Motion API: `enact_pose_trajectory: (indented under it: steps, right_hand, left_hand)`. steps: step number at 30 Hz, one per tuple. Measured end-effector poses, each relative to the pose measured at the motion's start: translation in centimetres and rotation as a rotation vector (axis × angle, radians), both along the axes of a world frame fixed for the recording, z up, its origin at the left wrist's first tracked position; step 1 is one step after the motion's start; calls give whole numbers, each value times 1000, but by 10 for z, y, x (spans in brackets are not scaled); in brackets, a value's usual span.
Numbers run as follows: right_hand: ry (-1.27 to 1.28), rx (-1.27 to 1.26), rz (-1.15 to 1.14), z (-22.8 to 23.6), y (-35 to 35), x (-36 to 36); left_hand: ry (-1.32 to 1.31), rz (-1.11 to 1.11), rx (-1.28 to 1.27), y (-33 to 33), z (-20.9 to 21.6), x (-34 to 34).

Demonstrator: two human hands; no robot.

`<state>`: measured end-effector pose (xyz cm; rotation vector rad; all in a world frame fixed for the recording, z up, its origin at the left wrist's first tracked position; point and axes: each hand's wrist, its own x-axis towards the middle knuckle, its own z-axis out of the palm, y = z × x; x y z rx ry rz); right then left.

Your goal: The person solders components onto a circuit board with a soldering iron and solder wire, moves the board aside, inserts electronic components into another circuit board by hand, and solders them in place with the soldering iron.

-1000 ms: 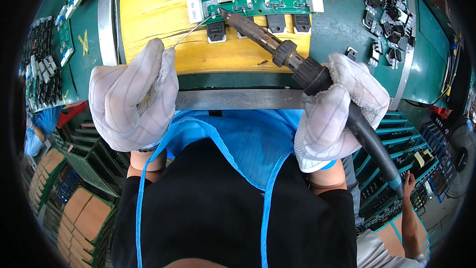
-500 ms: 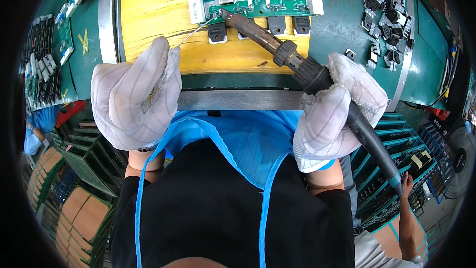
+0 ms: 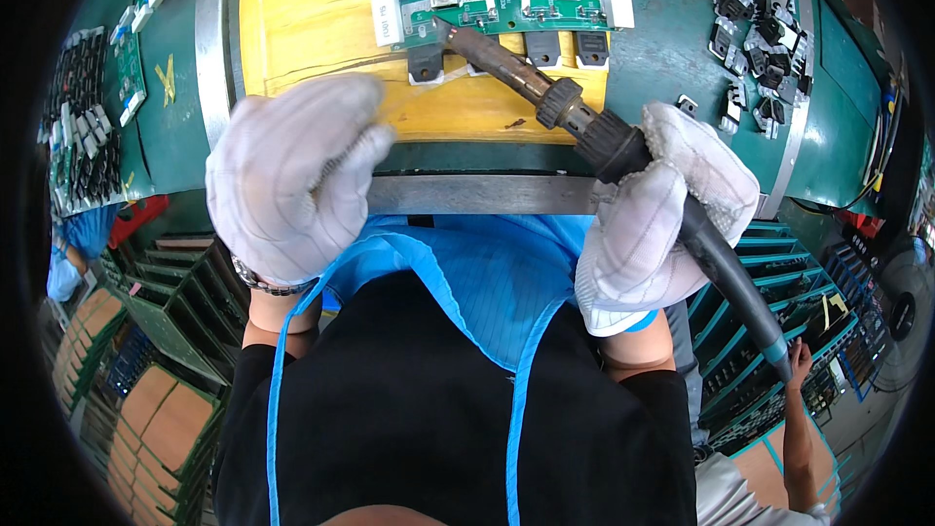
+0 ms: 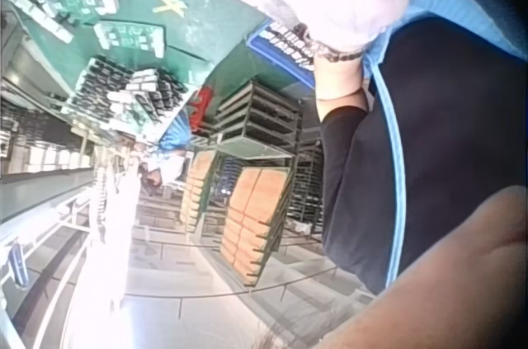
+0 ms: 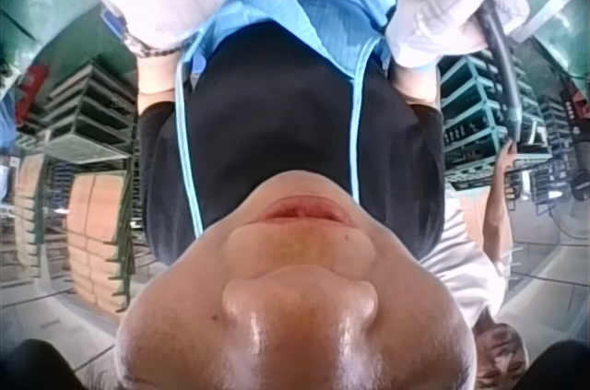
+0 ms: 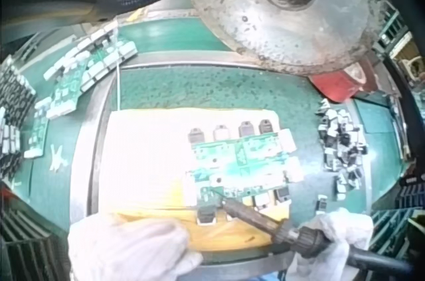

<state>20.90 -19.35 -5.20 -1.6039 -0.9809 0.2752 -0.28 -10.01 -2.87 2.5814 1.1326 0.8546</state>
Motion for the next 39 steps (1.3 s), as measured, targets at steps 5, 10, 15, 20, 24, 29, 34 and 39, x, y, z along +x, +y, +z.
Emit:
enact_pose_trajectory:
  steps: [5, 10, 15, 20, 24, 29, 34, 39]
  right_hand:
    - [-29, -24, -14, 1, 0, -1]
    - [20, 4, -21, 2, 2, -3]
    - [-26, -153, -168, 5, -1, -6]
    - [146, -33, -117, 1, -2, -5]
    - [-22, 21, -16, -1, -1, 0]
    - [-22, 24, 84, 1, 0, 0]
    - [-21, -1, 110, 5, -1, 0]
    - [-104, -15, 107, 3, -2, 2]
  left_hand:
    - [20, -106, -21, 1, -3, -1]
    - [83, -88, -35, -2, -4, -1]
    - [94, -76, -21, -2, -3, -2]
    - [86, -87, 29, -3, -6, -2]
    - [60, -92, 52, -2, -9, -2]
    - [122, -71, 9, -4, -3, -2]
    - [171, -101, -17, -4, 1, -3]
    - [152, -114, -8, -4, -1, -3]
